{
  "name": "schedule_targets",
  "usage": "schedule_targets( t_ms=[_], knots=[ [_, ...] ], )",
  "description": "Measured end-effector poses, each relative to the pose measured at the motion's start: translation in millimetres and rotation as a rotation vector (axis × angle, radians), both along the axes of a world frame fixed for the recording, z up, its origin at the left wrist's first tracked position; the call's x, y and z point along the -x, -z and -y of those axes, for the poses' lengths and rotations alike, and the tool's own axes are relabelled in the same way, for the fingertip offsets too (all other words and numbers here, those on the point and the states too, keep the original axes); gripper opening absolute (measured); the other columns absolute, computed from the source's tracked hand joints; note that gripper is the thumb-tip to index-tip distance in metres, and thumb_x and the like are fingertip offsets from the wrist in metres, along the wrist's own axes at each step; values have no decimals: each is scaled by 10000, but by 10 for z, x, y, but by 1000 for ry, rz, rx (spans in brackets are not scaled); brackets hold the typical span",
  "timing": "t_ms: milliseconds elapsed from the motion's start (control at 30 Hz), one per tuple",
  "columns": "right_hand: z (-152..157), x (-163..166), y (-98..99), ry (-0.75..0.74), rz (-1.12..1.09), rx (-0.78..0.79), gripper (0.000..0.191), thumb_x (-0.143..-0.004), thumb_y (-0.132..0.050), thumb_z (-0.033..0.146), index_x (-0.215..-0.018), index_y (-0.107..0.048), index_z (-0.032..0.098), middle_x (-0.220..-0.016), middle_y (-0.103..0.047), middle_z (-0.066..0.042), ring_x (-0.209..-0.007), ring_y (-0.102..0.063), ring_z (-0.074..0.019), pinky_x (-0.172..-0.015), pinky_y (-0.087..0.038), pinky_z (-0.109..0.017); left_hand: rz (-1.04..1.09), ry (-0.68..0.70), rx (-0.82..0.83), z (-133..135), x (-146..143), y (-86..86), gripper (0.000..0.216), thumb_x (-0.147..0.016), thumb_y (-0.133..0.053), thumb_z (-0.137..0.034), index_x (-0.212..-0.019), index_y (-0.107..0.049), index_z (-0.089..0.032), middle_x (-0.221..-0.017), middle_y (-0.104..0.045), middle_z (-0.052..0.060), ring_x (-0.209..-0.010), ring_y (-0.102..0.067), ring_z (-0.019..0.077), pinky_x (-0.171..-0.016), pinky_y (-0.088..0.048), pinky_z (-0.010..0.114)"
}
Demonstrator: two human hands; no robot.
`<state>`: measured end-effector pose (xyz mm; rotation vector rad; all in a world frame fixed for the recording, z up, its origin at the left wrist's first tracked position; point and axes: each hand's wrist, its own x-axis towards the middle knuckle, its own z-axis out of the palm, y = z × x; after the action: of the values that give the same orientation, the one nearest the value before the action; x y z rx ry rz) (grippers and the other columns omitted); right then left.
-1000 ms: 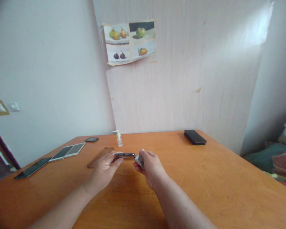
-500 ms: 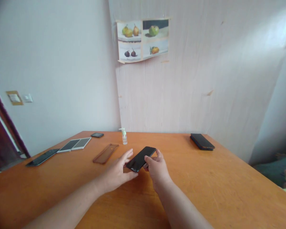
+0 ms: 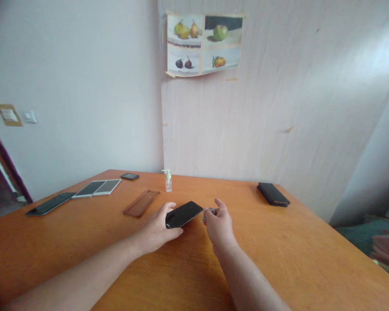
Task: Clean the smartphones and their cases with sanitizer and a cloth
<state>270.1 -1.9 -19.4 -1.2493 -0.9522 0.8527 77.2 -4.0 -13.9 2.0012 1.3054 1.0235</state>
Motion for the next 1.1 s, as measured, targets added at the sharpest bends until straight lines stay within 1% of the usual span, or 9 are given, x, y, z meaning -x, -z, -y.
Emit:
schedule_targets(
  t_ms=[100, 200, 367, 500, 600, 700, 933, 1000, 1100],
  knots=[
    [-2, -14, 6, 7, 264, -54, 451, -811, -584, 358, -1194, -609, 122, -811, -669, -51, -747, -640, -188, -695, -511, -307, -53, 7, -5, 10, 8, -5, 644, -657, -741, -261, -1234, -459, -205, -1280, -578, 123, -1160, -568, 285, -984, -443, 417],
    [103, 108, -11, -104, 584, -186, 303, -844, -539, 291, -1080, -674, 156, -994, -680, -99, -929, -641, -217, -840, -502, -336, -94, 48, -33, 27, -2, -8, 630, -654, -730, -247, -1222, -459, -214, -1204, -621, 103, -1079, -605, 270, -910, -473, 381],
    [305, 255, -48, -475, 933, -367, 375, -915, -400, 172, -1171, -671, 207, -1262, -633, -92, -1194, -568, -202, -1019, -431, -334, -213, 52, -109, 18, 21, 6, 600, -659, -739, -320, -1199, -493, -223, -1090, -661, 84, -1036, -609, 277, -851, -475, 357],
    [216, 88, -15, -543, 1198, -161, 430, -944, -391, 223, -1333, -575, 223, -1452, -492, -73, -1400, -355, -270, -1151, -230, -521, -332, 31, -126, 2, 42, 44, 569, -655, -735, -363, -1168, -530, -229, -1020, -665, 71, -993, -608, 279, -800, -476, 344],
    [88, -82, 14, -443, 1305, 43, 470, -972, -368, 300, -1408, -489, 171, -1511, -392, -121, -1430, -285, -292, -1148, -175, -580, -380, 28, -127, -2, 40, 65, 608, -635, -752, -395, -1178, -530, -234, -1042, -655, 73, -1007, -598, 284, -816, -476, 356],
    [108, -94, -18, -403, 1370, 96, 519, -991, -338, 362, -1427, -449, 106, -1517, -358, -180, -1436, -265, -305, -1146, -180, -580, -387, 38, -109, -4, 36, 74, 650, -636, -754, -432, -1202, -512, -222, -1050, -651, 86, -1008, -597, 290, -819, -481, 370],
    [477, 221, -193, -760, 1335, -137, 531, -1023, -228, 434, -1476, -387, 209, -1541, -351, -72, -1441, -266, -212, -1188, -177, -458, -305, 26, -191, -31, 29, 166, 510, -697, -671, -226, -1167, -481, -170, -1181, -600, 147, -1106, -570, 282, -952, -443, 410],
    [414, 161, -174, -715, 1356, -82, 533, -1022, -233, 426, -1472, -397, 192, -1536, -355, -84, -1437, -276, -224, -1184, -179, -477, -274, 17, -195, -34, 19, 184, 531, -690, -690, -256, -1163, -466, -167, -1175, -595, 150, -1110, -567, 285, -956, -444, 414],
    [251, 6, -106, -510, 1421, 64, 551, -1009, -281, 400, -1453, -416, 104, -1527, -349, -161, -1430, -285, -284, -1165, -194, -531, -270, 23, -182, -31, 10, 174, 602, -645, -746, -367, -1141, -465, -175, -1140, -601, 137, -1090, -566, 300, -921, -461, 417]
  ],
)
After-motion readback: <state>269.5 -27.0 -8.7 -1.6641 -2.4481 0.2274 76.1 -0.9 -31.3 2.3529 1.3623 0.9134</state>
